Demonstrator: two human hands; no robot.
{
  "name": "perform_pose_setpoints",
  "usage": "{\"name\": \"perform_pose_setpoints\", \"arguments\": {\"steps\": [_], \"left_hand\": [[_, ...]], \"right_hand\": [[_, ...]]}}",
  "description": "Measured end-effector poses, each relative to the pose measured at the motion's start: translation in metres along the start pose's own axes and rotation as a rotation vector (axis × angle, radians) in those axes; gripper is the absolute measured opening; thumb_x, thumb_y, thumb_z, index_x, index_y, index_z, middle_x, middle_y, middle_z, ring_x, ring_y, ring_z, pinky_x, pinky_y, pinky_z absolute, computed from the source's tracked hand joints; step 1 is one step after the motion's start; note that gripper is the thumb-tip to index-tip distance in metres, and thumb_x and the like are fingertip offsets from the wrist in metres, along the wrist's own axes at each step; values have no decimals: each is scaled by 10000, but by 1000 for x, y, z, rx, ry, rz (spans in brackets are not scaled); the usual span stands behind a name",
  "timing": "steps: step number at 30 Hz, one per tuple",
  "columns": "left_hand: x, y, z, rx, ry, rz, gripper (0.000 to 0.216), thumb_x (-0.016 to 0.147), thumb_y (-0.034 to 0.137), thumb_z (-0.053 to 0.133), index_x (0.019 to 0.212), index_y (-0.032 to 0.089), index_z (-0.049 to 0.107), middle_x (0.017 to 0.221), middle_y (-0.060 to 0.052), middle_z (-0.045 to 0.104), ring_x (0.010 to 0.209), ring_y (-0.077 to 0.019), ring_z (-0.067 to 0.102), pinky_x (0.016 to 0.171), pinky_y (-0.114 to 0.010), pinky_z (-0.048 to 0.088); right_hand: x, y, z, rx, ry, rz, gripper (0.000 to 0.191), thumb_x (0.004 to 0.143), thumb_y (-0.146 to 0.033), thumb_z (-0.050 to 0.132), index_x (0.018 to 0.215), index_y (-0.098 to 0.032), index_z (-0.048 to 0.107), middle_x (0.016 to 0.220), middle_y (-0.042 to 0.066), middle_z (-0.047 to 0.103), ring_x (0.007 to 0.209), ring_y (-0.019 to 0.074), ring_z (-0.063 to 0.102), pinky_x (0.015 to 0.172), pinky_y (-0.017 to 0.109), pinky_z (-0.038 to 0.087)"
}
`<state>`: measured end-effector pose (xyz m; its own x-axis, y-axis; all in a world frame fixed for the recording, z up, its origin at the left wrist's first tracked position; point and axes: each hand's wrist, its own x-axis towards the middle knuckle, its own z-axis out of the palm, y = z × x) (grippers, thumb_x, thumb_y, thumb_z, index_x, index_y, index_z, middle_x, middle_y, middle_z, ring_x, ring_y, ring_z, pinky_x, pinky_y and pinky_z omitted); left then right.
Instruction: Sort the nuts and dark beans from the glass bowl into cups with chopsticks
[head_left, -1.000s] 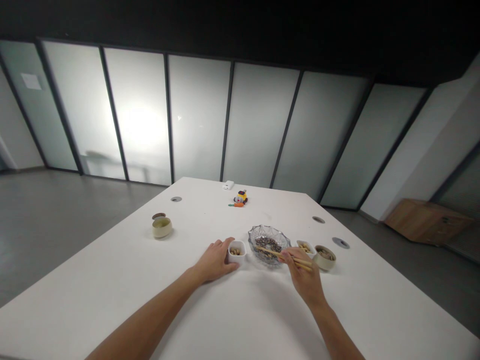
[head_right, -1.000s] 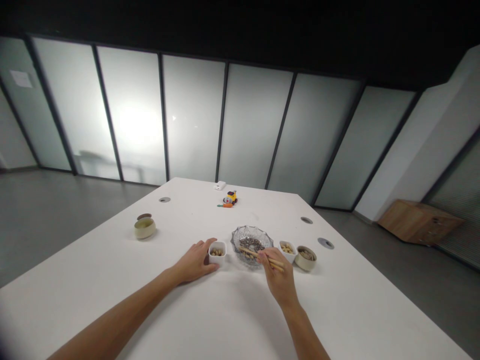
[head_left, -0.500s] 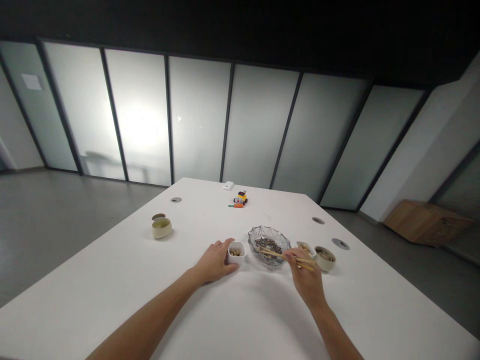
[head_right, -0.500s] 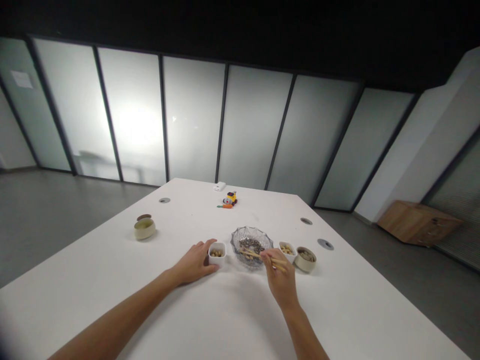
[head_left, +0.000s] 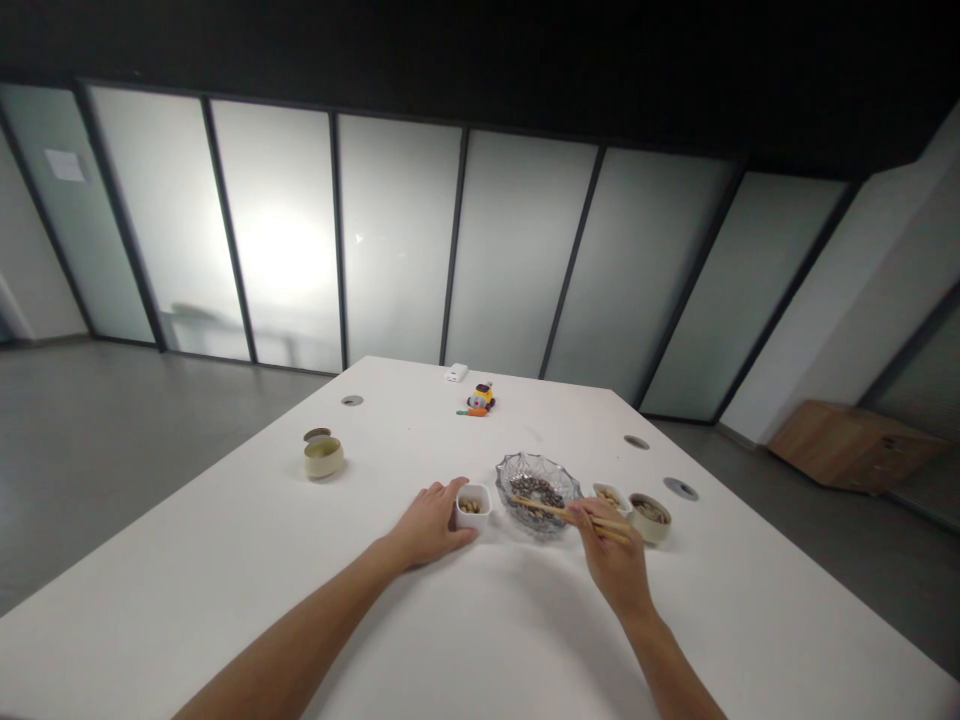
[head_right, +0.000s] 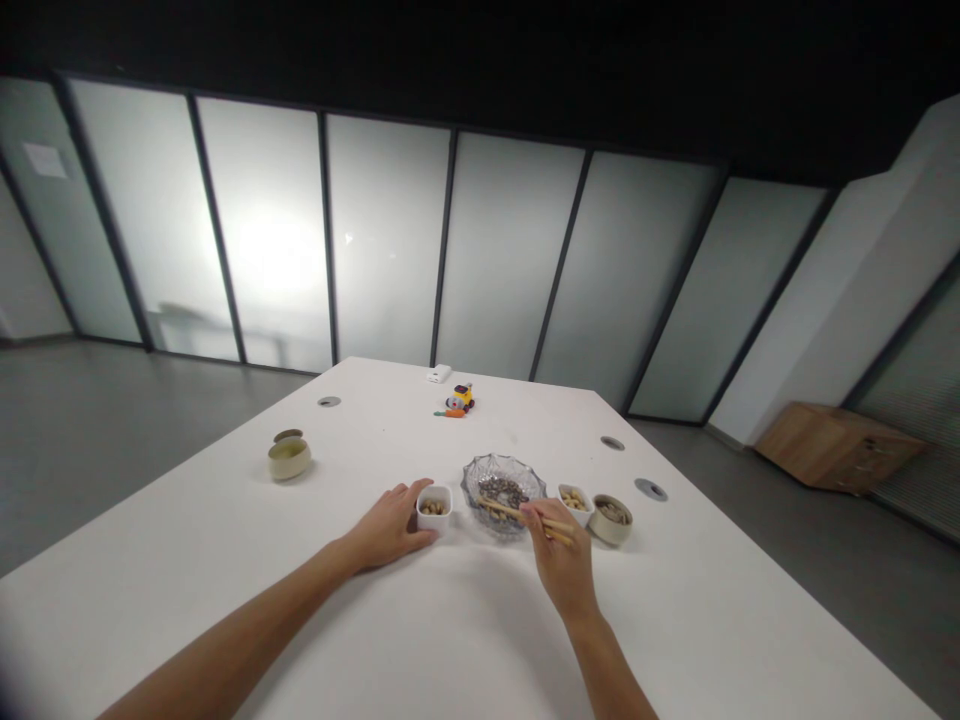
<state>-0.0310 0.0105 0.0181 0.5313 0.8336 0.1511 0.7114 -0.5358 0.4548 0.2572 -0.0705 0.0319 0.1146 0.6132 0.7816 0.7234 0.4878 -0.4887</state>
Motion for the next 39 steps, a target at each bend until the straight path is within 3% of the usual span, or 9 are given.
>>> {"name": "perform_pose_setpoints", "arguments": {"steps": [21,29,39], "left_hand": [[0,-2,1,-1,4,13,745,865,469,723,1509,235,432,1265,-129,693,1204,-355,626,1021,-438,466],[0,1,-1,9,-5,15,744,865,446,732,1504,209,433,1241,-135,696,1189,-349,627,1012,-434,471],[1,-2,0,0,-1,21,751,866,453,740,1512,219,437,1260,-135,692,1179,-351,627,1025,-447,464]], "right_hand": [[1,-1,-2,-26,38,-39,407,1050,-490,528,804,-240,734,805,57,760,781,228,712,734,360,569],[2,4,-5,-49,57,21,522,1054,-584,454,753,-237,702,729,44,724,708,221,676,724,359,542],[1,7,-2,5,15,-51,393,1047,-491,547,822,-234,741,826,61,771,805,234,718,770,369,572]]}}
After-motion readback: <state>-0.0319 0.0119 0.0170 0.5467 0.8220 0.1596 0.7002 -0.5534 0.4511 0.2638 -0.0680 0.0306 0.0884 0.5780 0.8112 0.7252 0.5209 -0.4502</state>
